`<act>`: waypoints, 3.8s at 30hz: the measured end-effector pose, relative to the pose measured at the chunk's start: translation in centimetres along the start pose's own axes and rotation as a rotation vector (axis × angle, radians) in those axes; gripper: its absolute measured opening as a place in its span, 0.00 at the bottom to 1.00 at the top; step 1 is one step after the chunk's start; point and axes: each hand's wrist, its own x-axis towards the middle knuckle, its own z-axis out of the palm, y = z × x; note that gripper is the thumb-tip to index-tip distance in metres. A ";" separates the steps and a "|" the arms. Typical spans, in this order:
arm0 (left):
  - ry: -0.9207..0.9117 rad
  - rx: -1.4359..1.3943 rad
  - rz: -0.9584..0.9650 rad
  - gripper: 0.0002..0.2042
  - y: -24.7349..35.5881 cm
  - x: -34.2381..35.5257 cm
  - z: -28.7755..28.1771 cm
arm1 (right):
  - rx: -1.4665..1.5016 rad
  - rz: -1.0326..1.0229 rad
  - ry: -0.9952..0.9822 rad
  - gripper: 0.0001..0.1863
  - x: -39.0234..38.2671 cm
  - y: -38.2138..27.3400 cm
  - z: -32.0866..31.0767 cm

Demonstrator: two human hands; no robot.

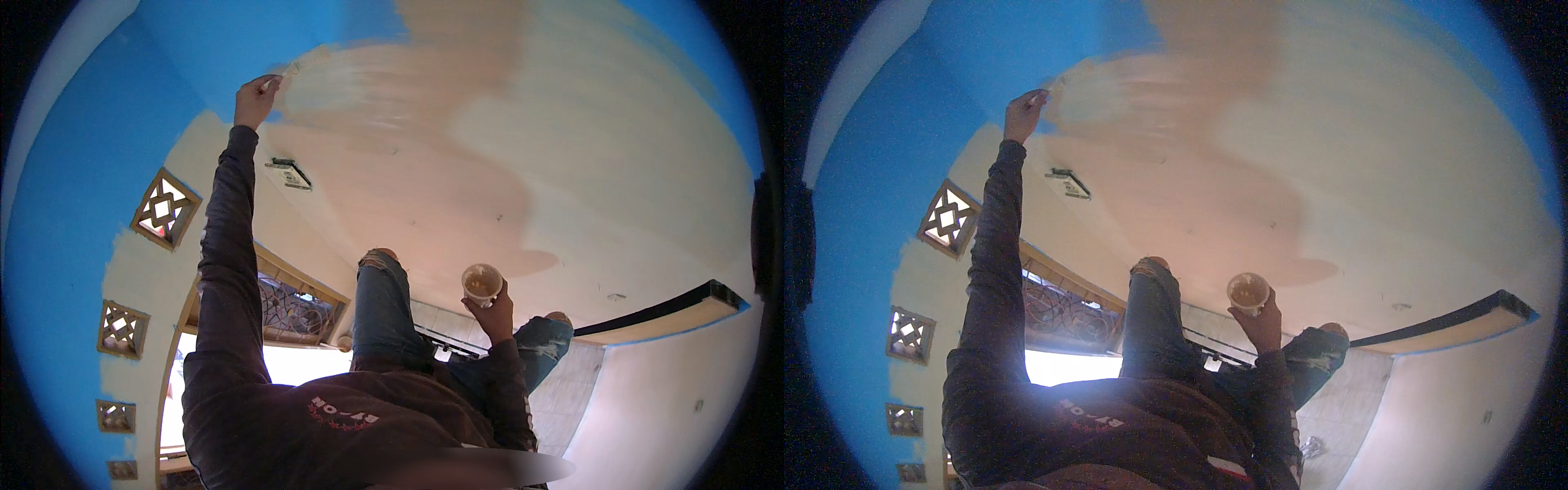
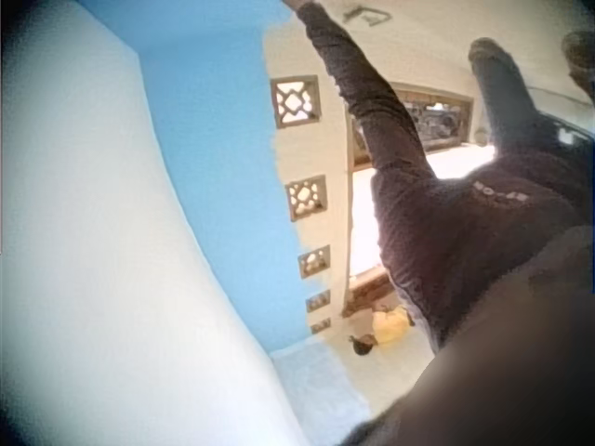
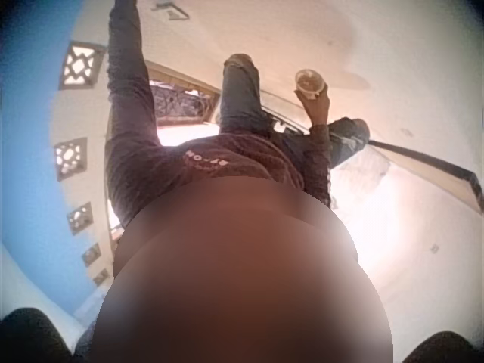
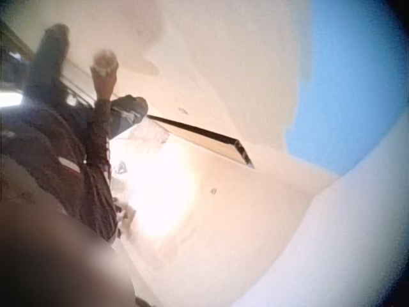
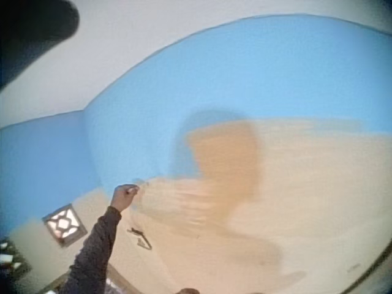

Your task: The person paints a ceiling using a paintbrush and a small container of beige paint. They repeatedly dip the brush into the container and apply paint to the ceiling surface, gradually covering a blue-painted area.

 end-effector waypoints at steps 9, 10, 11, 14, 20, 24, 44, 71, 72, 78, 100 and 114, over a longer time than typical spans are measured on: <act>0.076 0.253 0.009 0.16 -7.8 -0.1 -2.8 | -0.019 -0.032 0.025 0.45 0.1 1.2 0.3; 0.126 0.282 0.057 0.16 -9.1 -0.3 -3.0 | -0.009 -0.043 0.031 0.44 0.1 1.5 0.5; 0.145 0.330 0.026 0.15 -9.6 -0.5 -3.1 | 0.001 -0.050 0.042 0.43 0.1 1.4 0.6; 0.192 0.472 -0.096 0.13 -11.0 -1.4 -2.9 | -0.010 -0.054 0.046 0.43 0.0 1.0 0.5; 0.212 0.511 -0.260 0.13 -9.3 -2.0 0.1 | -0.008 -0.037 0.031 0.42 0.1 1.0 0.5; 0.199 0.457 -0.260 0.15 -4.1 -0.7 3.2 | 0.011 -0.038 0.004 0.42 0.2 1.6 0.7; 0.142 0.110 0.092 0.14 21.8 -5.6 3.6 | -0.016 -0.037 -0.005 0.41 0.0 1.4 1.0; -0.091 -0.538 -0.118 0.12 12.4 -5.9 6.5 | 0.003 -0.005 0.034 0.43 0.1 -0.3 -0.3; -0.086 -0.491 -0.155 0.13 11.4 -5.7 5.9 | 0.003 -0.002 0.035 0.43 0.1 -0.1 -0.3; -0.013 -0.322 -0.069 0.15 2.8 -4.9 4.2 | -0.015 -0.044 0.040 0.43 0.2 0.3 -0.2; 0.243 0.234 -0.299 0.13 -11.1 -9.8 1.1 | 0.015 -0.057 0.047 0.43 0.2 0.4 0.4; -0.107 -0.569 0.224 0.15 19.2 -4.5 4.3 | 0.006 -0.060 0.024 0.40 0.2 3.5 1.2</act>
